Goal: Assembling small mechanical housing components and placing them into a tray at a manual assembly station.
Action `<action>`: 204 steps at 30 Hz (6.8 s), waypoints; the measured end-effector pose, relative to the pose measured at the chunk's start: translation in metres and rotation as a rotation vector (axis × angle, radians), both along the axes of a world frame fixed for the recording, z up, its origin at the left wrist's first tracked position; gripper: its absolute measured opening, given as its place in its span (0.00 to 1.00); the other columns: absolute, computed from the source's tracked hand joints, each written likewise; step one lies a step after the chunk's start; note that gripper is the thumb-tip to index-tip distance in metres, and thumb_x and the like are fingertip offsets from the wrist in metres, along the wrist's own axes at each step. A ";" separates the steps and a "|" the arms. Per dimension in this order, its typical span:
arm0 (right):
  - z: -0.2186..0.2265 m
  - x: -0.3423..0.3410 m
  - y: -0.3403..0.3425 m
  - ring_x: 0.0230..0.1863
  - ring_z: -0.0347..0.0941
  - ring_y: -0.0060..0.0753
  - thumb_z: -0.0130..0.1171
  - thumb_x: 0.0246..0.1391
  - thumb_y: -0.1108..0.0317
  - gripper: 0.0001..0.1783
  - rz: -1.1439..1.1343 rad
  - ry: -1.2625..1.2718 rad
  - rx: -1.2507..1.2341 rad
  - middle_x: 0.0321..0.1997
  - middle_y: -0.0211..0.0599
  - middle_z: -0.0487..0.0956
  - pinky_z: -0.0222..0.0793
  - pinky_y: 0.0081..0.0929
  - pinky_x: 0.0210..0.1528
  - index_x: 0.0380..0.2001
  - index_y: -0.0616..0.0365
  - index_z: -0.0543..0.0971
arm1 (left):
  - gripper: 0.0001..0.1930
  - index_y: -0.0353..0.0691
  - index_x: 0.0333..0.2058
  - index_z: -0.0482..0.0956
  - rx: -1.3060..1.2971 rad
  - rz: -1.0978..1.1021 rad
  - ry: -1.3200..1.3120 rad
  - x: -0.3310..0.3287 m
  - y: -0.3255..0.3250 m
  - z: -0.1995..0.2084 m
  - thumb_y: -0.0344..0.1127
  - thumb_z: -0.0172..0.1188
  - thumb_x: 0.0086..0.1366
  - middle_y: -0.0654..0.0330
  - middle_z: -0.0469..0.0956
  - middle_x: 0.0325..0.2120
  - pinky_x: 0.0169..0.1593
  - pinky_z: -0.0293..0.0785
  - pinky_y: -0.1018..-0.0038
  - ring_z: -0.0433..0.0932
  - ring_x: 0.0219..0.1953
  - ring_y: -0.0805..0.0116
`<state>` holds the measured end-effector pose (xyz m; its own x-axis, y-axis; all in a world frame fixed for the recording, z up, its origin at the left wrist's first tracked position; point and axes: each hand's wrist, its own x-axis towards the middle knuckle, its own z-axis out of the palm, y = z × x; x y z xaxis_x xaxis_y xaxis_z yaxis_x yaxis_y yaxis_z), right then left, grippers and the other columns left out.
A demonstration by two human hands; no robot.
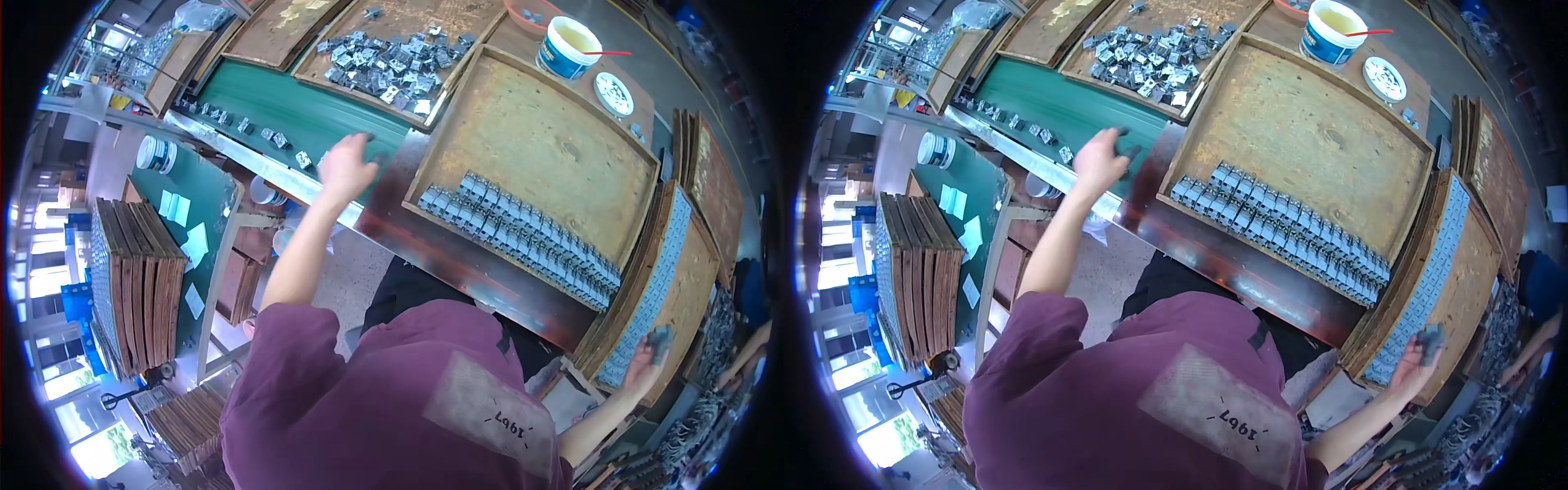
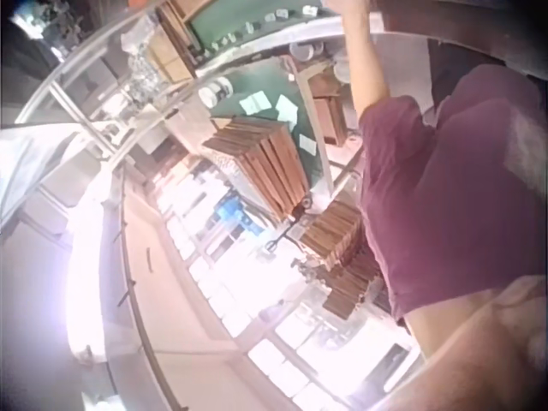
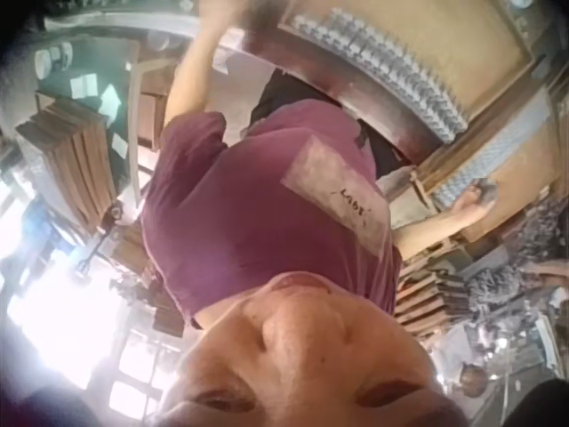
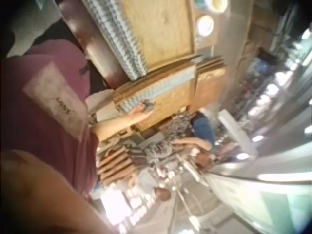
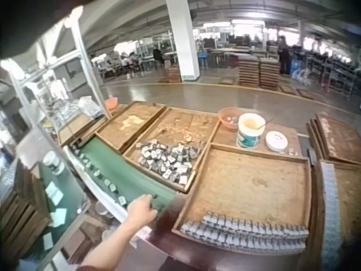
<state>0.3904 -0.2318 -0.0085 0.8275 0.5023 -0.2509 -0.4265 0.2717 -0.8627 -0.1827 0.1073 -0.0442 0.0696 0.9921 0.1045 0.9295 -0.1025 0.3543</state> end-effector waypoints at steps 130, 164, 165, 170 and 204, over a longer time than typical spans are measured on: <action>0.069 -0.234 0.132 0.29 0.77 0.26 0.66 0.56 0.66 0.19 0.874 -1.105 -0.316 0.37 0.37 0.80 0.74 0.24 0.33 0.46 0.65 0.75 | 0.24 0.36 0.57 0.74 -0.723 -0.336 -1.633 0.124 -0.103 0.064 0.25 0.65 0.61 0.61 0.81 0.44 0.43 0.74 0.77 0.79 0.40 0.72; 0.044 -0.228 0.136 0.36 0.80 0.45 0.70 0.48 0.58 0.24 0.808 -1.202 -0.456 0.36 0.46 0.79 0.74 0.35 0.37 0.42 0.63 0.75 | 0.41 0.31 0.63 0.64 -0.026 -0.783 -0.663 0.184 -0.120 0.037 0.31 0.72 0.50 0.47 0.72 0.55 0.58 0.70 0.65 0.75 0.52 0.54; 0.042 -0.222 0.138 0.36 0.80 0.45 0.70 0.48 0.58 0.24 0.811 -1.201 -0.455 0.36 0.46 0.79 0.74 0.35 0.37 0.42 0.63 0.75 | 0.42 0.31 0.62 0.66 -0.073 -0.857 -0.786 0.183 -0.118 0.039 0.33 0.74 0.49 0.48 0.73 0.54 0.57 0.71 0.65 0.76 0.52 0.55; 0.029 -0.225 0.143 0.32 0.76 0.48 0.69 0.44 0.56 0.21 1.040 -0.759 -0.251 0.30 0.46 0.79 0.72 0.38 0.37 0.34 0.62 0.76 | 0.37 0.32 0.57 0.74 -0.070 -0.845 -0.799 0.179 -0.124 0.041 0.36 0.76 0.48 0.59 0.79 0.36 0.41 0.76 0.72 0.79 0.36 0.68; -0.034 0.032 -0.128 0.44 0.77 0.40 0.59 0.60 0.57 0.20 0.313 -0.898 -1.216 0.43 0.46 0.83 0.69 0.34 0.52 0.47 0.61 0.81 | 0.24 0.33 0.49 0.73 -0.253 -0.688 -0.052 0.082 0.036 0.022 0.23 0.53 0.49 0.42 0.76 0.39 0.53 0.70 0.60 0.74 0.47 0.43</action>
